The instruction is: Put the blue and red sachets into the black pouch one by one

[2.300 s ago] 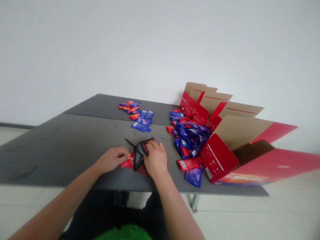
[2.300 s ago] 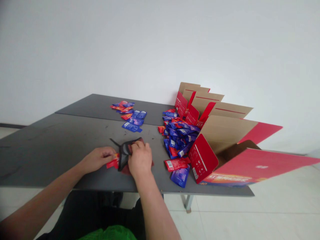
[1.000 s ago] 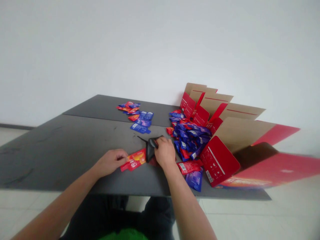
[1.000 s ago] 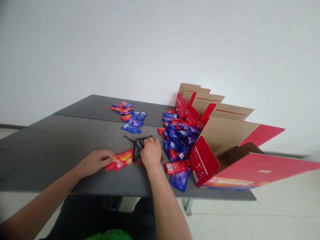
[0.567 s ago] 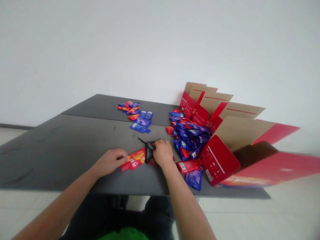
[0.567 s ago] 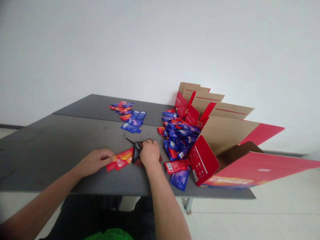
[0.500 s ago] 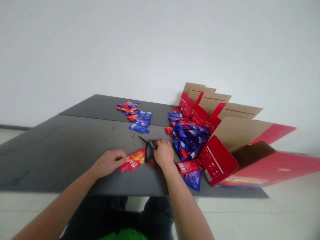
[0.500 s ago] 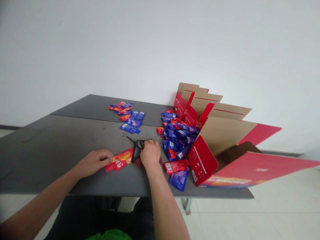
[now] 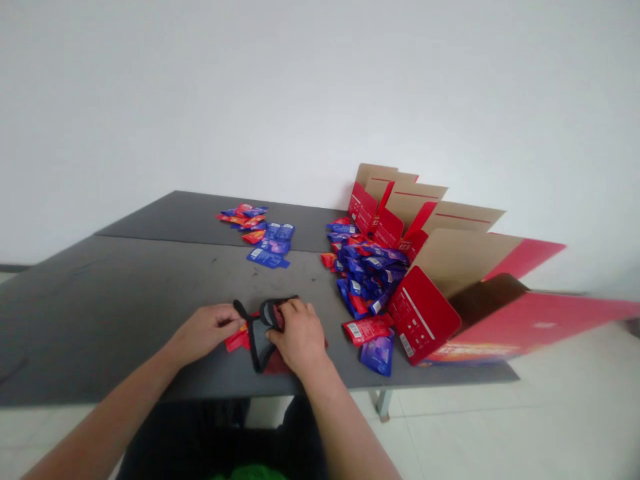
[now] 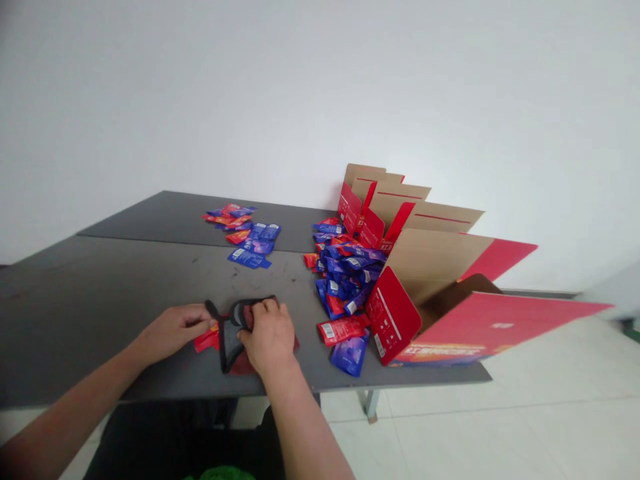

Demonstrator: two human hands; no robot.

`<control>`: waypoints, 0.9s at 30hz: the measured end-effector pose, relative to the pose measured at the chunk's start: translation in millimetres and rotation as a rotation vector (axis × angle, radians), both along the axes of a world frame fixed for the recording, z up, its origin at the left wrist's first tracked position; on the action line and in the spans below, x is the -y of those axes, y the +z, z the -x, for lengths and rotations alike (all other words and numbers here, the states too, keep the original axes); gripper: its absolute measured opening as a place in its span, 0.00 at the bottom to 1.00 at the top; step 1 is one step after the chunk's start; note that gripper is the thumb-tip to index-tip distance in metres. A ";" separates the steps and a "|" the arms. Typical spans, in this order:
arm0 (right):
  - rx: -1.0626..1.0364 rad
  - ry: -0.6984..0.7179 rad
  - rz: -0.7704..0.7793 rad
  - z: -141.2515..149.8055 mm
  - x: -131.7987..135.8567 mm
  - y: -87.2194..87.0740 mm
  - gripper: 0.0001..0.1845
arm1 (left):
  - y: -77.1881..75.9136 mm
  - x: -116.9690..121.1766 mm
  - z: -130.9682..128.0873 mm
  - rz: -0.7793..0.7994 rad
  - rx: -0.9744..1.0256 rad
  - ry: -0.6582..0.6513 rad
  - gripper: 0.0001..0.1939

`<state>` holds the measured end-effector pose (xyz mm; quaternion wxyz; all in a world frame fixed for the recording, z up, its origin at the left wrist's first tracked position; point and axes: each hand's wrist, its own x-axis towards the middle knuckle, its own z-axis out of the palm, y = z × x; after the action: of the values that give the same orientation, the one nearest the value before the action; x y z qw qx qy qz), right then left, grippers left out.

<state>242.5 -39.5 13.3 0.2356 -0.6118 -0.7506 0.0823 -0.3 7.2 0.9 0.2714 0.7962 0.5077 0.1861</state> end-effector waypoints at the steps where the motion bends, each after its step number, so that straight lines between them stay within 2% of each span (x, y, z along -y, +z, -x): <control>1: -0.001 -0.041 -0.006 3.3 2.1 -0.9 0.19 | -1.1 -1.2 1.0 0.005 0.004 -0.012 0.17; 5: -0.015 -0.132 -0.010 11.8 6.3 -4.3 0.17 | -0.7 -4.2 3.3 0.048 0.037 -0.111 0.19; 12: -0.031 -0.120 0.015 15.0 7.7 -2.1 0.15 | 6.5 -6.6 3.2 0.050 -0.021 -0.239 0.18; 20: -0.053 -0.118 0.012 23.8 9.5 -7.4 0.12 | 5.8 -1.5 -3.7 0.005 -0.071 -0.157 0.18; 25: -0.185 -0.108 0.021 16.8 10.2 -4.7 0.11 | 8.5 10.7 -7.3 -0.018 -0.051 -0.134 0.16; 27: -0.189 -0.035 -0.019 16.1 10.8 -1.5 0.11 | 9.8 13.3 -7.9 -0.033 -0.046 -0.118 0.14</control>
<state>226.4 -50.3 11.9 0.3126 -0.6119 -0.7151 0.1284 7.7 -6.1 10.7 0.2569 0.8331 0.4629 0.1599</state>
